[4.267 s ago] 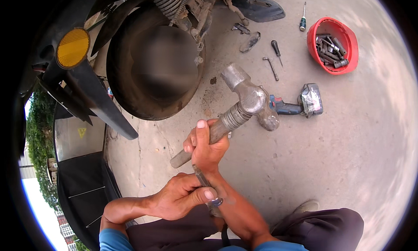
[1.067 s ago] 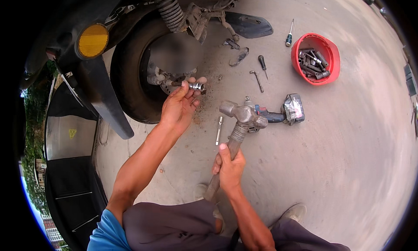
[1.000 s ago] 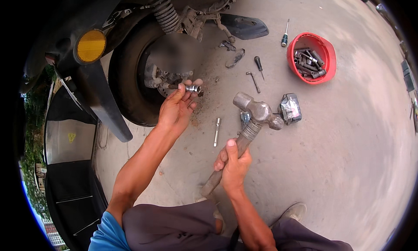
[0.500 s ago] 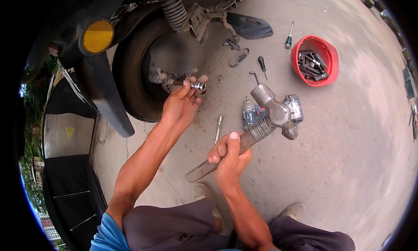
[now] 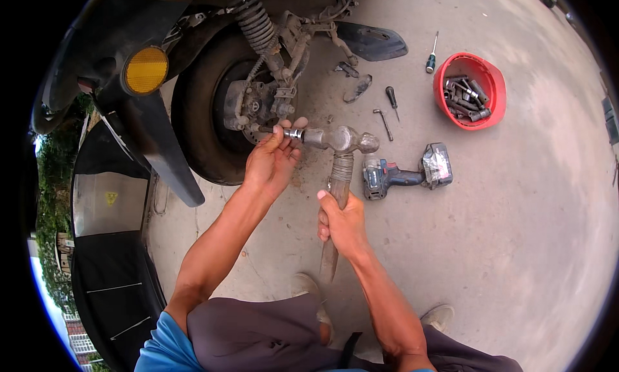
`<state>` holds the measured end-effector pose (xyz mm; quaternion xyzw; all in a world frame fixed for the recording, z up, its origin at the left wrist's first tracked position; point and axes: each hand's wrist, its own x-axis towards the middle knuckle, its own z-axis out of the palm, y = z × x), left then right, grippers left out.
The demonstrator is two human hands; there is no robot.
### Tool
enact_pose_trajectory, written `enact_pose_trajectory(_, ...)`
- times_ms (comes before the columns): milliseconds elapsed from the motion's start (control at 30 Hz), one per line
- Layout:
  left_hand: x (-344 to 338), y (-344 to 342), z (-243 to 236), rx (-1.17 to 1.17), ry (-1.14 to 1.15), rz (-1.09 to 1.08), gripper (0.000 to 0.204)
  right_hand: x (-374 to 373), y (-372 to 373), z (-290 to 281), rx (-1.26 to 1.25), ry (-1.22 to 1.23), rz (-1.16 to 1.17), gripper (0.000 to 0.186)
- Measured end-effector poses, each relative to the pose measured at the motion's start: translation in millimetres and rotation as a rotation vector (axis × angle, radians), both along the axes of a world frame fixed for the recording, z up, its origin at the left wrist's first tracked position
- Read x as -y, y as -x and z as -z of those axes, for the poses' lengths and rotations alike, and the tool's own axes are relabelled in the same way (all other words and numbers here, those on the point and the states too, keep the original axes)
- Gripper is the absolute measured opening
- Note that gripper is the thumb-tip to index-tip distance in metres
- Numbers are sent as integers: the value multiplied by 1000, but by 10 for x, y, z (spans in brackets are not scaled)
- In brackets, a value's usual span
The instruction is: The person uses a hammer and a punch to remove a pin from a rear brake caliper assembly, then uses an impact driver to remove bolts, and finally handles the caliper and brake pads by hand.
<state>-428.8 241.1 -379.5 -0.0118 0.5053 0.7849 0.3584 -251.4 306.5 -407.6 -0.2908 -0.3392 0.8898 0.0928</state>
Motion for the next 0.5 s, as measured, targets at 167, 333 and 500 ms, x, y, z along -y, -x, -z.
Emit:
enact_pose_trajectory(167, -67, -44, -8, -24, 19, -39, 19, 222, -112, 597, 196, -236, -33, 21)
enact_pose_trajectory(333, -36, 20, 6, -33, -15, -1, 20, 783, -79, 1112, 322, -738, -335, 32)
enact_pose_trajectory(500, -89, 11, -23, -26, -61, 17, 20, 921, -74, 1325, 183, -1156, -369, 38)
